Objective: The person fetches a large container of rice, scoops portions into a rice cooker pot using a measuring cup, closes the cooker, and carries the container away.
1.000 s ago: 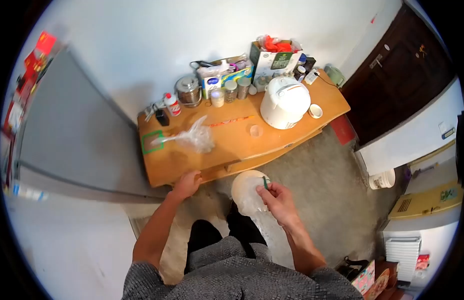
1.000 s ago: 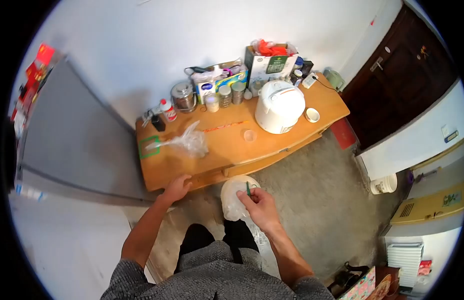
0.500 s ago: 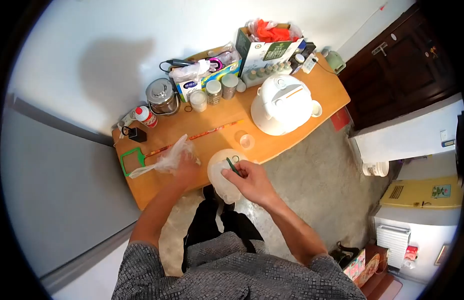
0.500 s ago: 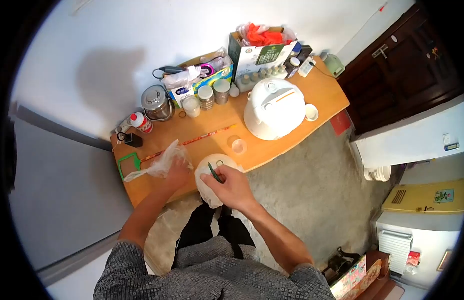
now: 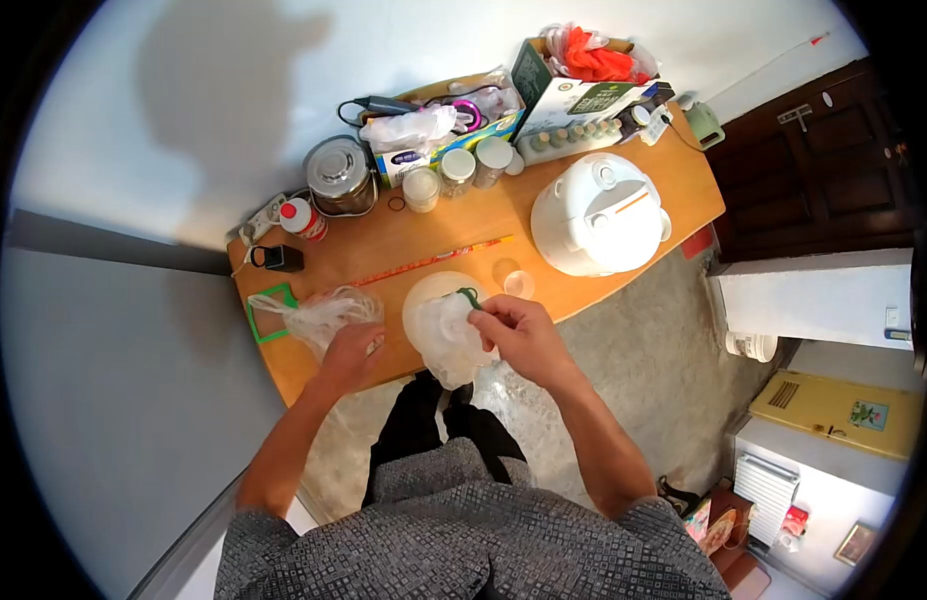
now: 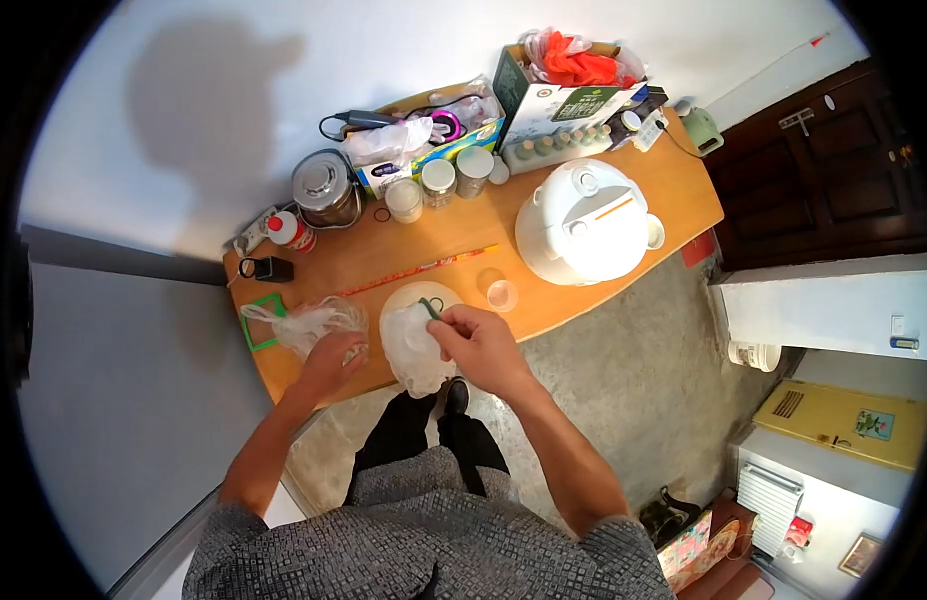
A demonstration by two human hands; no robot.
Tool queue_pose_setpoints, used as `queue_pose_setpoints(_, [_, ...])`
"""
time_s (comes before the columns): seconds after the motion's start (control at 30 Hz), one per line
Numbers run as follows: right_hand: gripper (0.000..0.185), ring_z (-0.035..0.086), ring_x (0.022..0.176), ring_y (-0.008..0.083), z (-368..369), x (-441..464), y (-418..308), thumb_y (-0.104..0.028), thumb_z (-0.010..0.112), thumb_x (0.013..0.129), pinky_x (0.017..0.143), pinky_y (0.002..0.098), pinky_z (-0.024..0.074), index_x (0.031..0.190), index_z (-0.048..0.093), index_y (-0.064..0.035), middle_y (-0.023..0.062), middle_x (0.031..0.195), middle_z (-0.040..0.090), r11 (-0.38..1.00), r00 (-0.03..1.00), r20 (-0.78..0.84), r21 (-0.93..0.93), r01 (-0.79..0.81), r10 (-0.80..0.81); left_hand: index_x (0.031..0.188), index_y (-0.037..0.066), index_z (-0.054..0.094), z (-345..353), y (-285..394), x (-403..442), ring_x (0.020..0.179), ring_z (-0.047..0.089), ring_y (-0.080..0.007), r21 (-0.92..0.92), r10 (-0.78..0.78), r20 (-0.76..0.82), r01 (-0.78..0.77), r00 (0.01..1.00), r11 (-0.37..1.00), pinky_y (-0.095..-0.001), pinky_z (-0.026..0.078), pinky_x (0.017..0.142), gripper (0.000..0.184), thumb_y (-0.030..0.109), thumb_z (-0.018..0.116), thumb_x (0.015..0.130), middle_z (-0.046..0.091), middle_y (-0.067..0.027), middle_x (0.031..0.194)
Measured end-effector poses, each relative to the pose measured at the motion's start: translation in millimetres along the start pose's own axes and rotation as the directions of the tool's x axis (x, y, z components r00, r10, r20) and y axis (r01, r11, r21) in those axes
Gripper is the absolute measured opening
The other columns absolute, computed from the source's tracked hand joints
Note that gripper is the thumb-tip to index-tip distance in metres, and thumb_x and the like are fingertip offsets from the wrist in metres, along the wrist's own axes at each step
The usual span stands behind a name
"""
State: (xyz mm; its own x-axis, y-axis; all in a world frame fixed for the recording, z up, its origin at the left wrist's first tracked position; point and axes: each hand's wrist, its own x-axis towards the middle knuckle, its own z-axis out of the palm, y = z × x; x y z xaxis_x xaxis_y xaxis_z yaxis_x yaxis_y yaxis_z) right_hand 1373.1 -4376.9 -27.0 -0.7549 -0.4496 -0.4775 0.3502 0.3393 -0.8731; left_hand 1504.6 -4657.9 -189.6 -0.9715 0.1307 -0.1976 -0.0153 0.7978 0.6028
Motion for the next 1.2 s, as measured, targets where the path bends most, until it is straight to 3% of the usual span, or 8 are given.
queue_pose_setpoints(0.03, [0.022, 0.054, 0.063, 0.0062, -2, 1, 0, -0.022, 0.065, 0.094, 0.058, 0.0247, 0.0427, 0.094, 0.067, -0.0001, 0.0000, 0.070, 0.060, 1.000, 1.000, -0.012, 0.018, -0.010, 0.010, 0.115, 0.005, 0.064, -8, 17, 2, 0.109, 0.061, -0.0298, -0.249, -0.027, -0.123, -0.004, 0.992, 0.968, -0.0461, 0.043, 0.101, 0.035, 0.015, 0.072, 0.083, 0.066, -0.0119, 0.119])
queue_pose_setpoints(0.23, [0.022, 0.057, 0.067, 0.0074, -9, 19, 34, -0.021, 0.068, 0.093, 0.062, 0.0235, 0.0452, 0.097, 0.069, 0.0003, 0.0018, 0.074, 0.064, 0.998, 0.976, -0.207, -0.036, 0.060, -0.066, 0.117, 0.006, 0.063, -68, 132, 33, 0.107, 0.061, -0.0323, -0.271, 0.152, -0.516, -0.329, 0.843, 0.905, -0.0406, 0.047, 0.093, 0.042, 0.009, 0.077, 0.078, 0.065, -0.0116, 0.117])
queue_pose_setpoints(0.6, [0.035, 0.061, 0.078, 0.0133, 6, 22, 73, -0.026, 0.073, 0.089, 0.070, 0.0282, 0.0497, 0.109, 0.066, 0.0020, 0.0079, 0.088, 0.067, 0.989, 0.905, -0.425, 0.140, 0.051, 0.013, 0.117, 0.004, 0.061, -80, 156, 51, 0.111, 0.054, -0.0330, -0.070, 0.365, -0.294, -0.401, 0.883, 0.913, -0.0421, 0.045, 0.097, 0.050, 0.017, 0.080, 0.073, 0.060, -0.0109, 0.125])
queue_pose_setpoints(0.67, [0.036, 0.062, 0.090, 0.0157, 14, 8, 67, -0.024, 0.073, 0.089, 0.077, 0.0304, 0.0503, 0.112, 0.064, 0.0016, 0.0108, 0.101, 0.066, 0.928, 0.705, -0.624, -0.092, 0.362, -0.337, 0.117, 0.004, 0.061, -82, 157, 54, 0.112, 0.054, -0.0329, -0.035, 0.395, -0.274, -0.419, 0.877, 0.907, -0.0426, 0.046, 0.097, 0.050, 0.017, 0.080, 0.073, 0.059, -0.0110, 0.125])
queue_pose_setpoints(0.77, [0.032, 0.061, 0.099, 0.0171, 21, -11, 49, -0.020, 0.073, 0.089, 0.081, 0.0316, 0.0501, 0.110, 0.064, 0.0016, 0.0124, 0.112, 0.063, 0.846, 0.615, -0.583, -0.322, 0.425, -0.530, 0.115, 0.003, 0.061, -78, 158, 60, 0.116, 0.052, -0.0336, -0.032, 0.402, -0.226, -0.419, 0.887, 0.907, -0.0440, 0.044, 0.098, 0.051, 0.019, 0.081, 0.071, 0.058, -0.0123, 0.125])
queue_pose_setpoints(0.83, [0.027, 0.062, 0.097, 0.0158, 23, -15, 46, -0.017, 0.071, 0.091, 0.082, 0.0303, 0.0502, 0.108, 0.064, 0.0019, 0.0097, 0.106, 0.066, 0.873, 0.682, -0.545, -0.301, 0.384, -0.488, 0.112, 0.003, 0.062, -78, 159, 60, 0.114, 0.052, -0.0334, -0.031, 0.338, -0.180, -0.349, 0.924, 0.937, -0.0428, 0.045, 0.097, 0.051, 0.020, 0.083, 0.069, 0.058, -0.0118, 0.121])
queue_pose_setpoints(0.9, [0.021, 0.063, 0.090, 0.0126, 22, -8, 52, -0.014, 0.068, 0.093, 0.080, 0.0289, 0.0501, 0.107, 0.065, 0.0019, 0.0059, 0.097, 0.069, 0.901, 0.890, -0.440, 0.327, 0.284, -0.121, 0.111, 0.003, 0.063, -84, 163, 61, 0.111, 0.053, -0.0333, -0.015, 0.350, -0.151, -0.356, 0.925, 0.934, -0.0424, 0.045, 0.095, 0.050, 0.021, 0.083, 0.069, 0.058, -0.0118, 0.118])
queue_pose_setpoints(1.2, [0.019, 0.057, 0.076, 0.0073, -5, 19, 91, -0.015, 0.066, 0.093, 0.067, 0.0220, 0.0441, 0.107, 0.068, -0.0022, 0.0016, 0.090, 0.068, 0.864, 0.973, -0.214, 0.502, 0.032, 0.089, 0.108, 0.002, 0.063, -79, 165, 56, 0.102, 0.055, -0.0324, 0.058, 0.420, -0.223, -0.418, 0.880, 0.907, -0.0417, 0.046, 0.087, 0.049, 0.022, 0.083, 0.069, 0.059, -0.0122, 0.109])
